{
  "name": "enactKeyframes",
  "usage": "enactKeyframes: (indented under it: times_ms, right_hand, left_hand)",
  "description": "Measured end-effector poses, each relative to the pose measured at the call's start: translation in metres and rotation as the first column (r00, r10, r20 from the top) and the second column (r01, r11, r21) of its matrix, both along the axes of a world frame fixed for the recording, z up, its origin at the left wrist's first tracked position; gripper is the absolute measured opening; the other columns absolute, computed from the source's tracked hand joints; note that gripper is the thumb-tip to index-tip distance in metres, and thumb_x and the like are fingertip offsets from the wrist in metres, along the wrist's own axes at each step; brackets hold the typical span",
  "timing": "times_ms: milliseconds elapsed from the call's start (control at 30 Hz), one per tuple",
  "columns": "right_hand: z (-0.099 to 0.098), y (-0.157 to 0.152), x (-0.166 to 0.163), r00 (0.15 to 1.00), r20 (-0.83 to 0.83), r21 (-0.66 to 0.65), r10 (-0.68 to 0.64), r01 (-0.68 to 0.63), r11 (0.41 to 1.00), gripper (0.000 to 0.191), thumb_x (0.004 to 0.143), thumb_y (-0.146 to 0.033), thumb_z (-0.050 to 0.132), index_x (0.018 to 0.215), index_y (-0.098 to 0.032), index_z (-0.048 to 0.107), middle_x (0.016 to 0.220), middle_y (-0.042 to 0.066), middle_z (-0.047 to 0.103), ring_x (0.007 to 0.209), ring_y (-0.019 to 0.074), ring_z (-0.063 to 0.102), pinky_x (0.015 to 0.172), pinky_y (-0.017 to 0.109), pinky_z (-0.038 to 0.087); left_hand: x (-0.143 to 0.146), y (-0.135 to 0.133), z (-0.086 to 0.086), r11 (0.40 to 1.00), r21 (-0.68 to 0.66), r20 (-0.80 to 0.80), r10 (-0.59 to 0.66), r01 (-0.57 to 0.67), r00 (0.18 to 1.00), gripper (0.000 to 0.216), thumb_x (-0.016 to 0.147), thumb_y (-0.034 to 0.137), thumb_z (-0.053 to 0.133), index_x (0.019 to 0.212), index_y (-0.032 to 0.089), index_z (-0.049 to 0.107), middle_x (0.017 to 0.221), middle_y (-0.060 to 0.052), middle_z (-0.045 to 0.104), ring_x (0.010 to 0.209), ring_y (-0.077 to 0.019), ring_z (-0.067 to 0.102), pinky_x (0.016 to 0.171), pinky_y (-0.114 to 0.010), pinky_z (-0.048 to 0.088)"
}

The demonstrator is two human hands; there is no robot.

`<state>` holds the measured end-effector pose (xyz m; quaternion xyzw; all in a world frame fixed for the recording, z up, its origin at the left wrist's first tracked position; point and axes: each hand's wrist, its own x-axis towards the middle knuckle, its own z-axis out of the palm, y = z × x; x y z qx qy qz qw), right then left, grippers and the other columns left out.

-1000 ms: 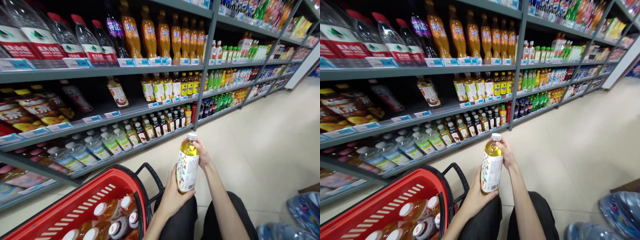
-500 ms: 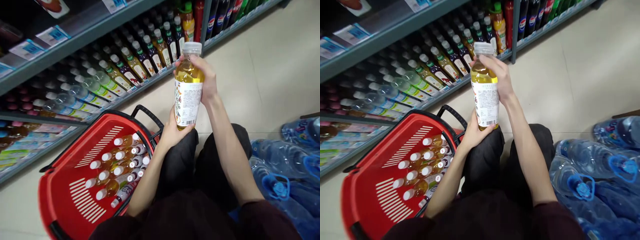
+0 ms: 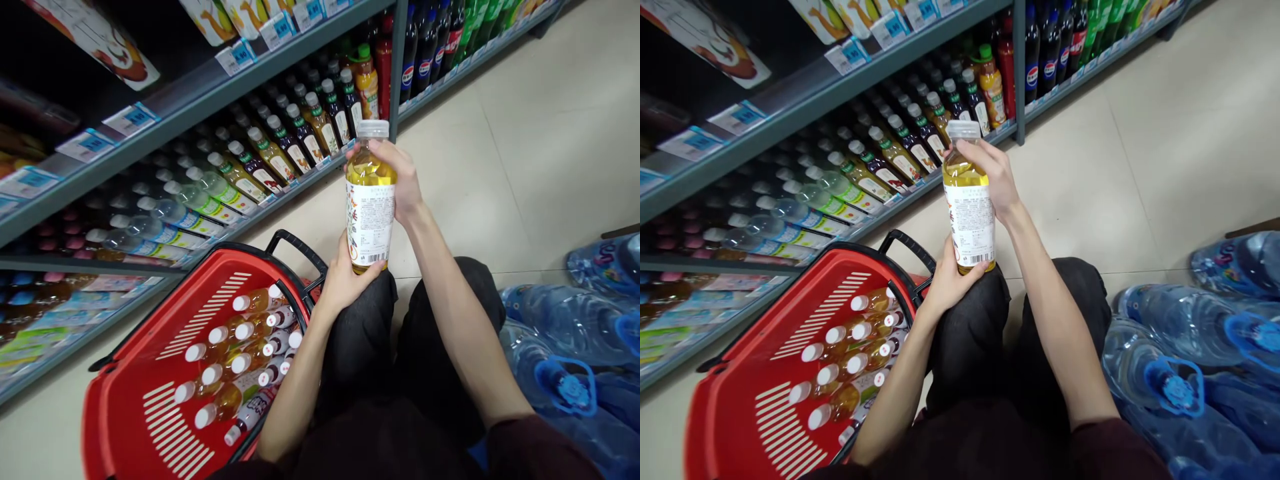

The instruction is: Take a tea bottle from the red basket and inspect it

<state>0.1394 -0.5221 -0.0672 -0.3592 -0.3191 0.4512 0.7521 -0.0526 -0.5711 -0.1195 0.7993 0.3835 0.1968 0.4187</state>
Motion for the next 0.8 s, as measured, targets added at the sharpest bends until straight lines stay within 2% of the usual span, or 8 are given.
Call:
enactKeyframes:
  times_ms: [233,500,633,800]
  right_hand:
    - [0.008,-0.006,-0.003,0.999,0.008,0.052,0.043,-0.044,0.998,0.026,0.084,-0.047,0.072,0.089,-0.021,0.071,0.093,0.003,0.072,0.085,0.0180,0.070,0.082,0.037,0.057]
    - [0.009,-0.009,-0.003,1.000,-0.015,-0.002,0.006,-0.006,1.000,0.023,0.081,-0.044,0.072,0.089,-0.023,0.073,0.092,0.003,0.074,0.082,0.0180,0.068,0.080,0.035,0.055]
    - [0.006,-0.008,-0.002,1.000,-0.012,-0.013,0.008,-0.008,1.000,0.022,0.082,-0.044,0.072,0.089,-0.023,0.074,0.093,0.003,0.075,0.083,0.0198,0.069,0.075,0.036,0.055]
    - [0.005,-0.007,-0.002,1.000,-0.001,-0.024,0.006,-0.006,1.000,0.024,0.080,-0.047,0.072,0.089,-0.024,0.072,0.093,0.002,0.075,0.084,0.0200,0.069,0.075,0.036,0.056]
  left_hand:
    - [0.000,0.001,-0.002,0.995,0.088,0.002,0.039,-0.039,0.999,0.103,0.070,0.053,0.086,0.152,0.021,0.032,0.140,-0.016,0.053,0.134,-0.0355,0.053,0.112,-0.051,0.044]
    - [0.000,0.000,-0.001,0.997,0.074,0.004,0.021,-0.021,1.000,0.092,0.078,0.047,0.081,0.152,0.025,0.031,0.146,-0.014,0.051,0.137,-0.0334,0.052,0.113,-0.048,0.043]
    - [0.001,-0.001,0.001,0.997,0.073,0.001,0.023,-0.023,1.000,0.086,0.080,0.045,0.079,0.150,0.023,0.034,0.142,-0.014,0.054,0.134,-0.0332,0.054,0.111,-0.049,0.045]
    - [0.000,-0.001,0.000,0.997,0.076,0.006,0.022,-0.023,1.000,0.086,0.080,0.046,0.079,0.150,0.023,0.034,0.143,-0.015,0.054,0.134,-0.0338,0.054,0.111,-0.049,0.045]
